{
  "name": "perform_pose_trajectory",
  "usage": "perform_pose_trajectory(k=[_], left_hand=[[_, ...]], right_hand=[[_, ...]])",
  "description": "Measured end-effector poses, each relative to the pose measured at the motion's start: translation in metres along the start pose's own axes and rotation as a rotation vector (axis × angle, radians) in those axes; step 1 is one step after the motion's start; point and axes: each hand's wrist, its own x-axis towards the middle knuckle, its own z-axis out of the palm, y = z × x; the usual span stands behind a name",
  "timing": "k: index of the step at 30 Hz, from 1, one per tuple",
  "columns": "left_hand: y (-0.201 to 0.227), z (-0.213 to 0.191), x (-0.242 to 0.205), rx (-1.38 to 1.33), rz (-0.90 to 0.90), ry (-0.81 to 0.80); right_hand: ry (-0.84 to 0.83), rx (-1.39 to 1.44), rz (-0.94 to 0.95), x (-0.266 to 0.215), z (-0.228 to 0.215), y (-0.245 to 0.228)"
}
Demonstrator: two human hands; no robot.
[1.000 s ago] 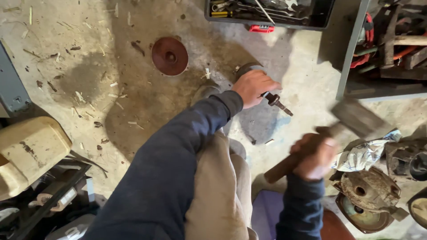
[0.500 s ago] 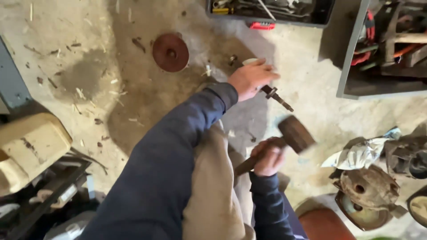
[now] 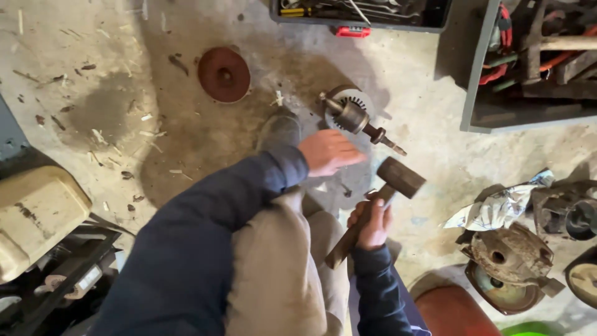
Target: The person kneels on the workshop floor, rummages through open toolboxes to select a hacksaw and hammers, then works on a small engine rotor assembly on the floor, hammering and prying at the part to separate its components. At the end they carry the part to a machine at the side of the room.
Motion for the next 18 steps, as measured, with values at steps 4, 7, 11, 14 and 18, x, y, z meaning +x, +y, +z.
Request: perform_pose_trajectory(k=[4, 7, 11, 14, 18], left_hand=[[-0.006, -0.017, -0.031, 0.085, -0.040, -0.061], [-0.014, -0.040, -0.032, 0.144, -0.160, -0.106], [-0.019, -0.080, 0.011, 0.301, -0.290, -0.051], [-0.015, -0.063, 0.057, 0.274, -0.125, -0.068], [0.002, -0.019, 0.068, 0.349, -0.020, -0.175]], right_hand=[[0.030, 0.014, 0.301, -0.005, 0.006, -0.002], [-0.015, 0.169, 0.528, 0.009, -0.009, 0.013], [-0.051, 0.203, 0.681, 0.028, -0.026, 0.044], [-0.095, 0.229, 0.734, 0.039, -0.047, 0.077], [-0.097, 0.272, 0.778, 0.038, -0.066, 0.098]])
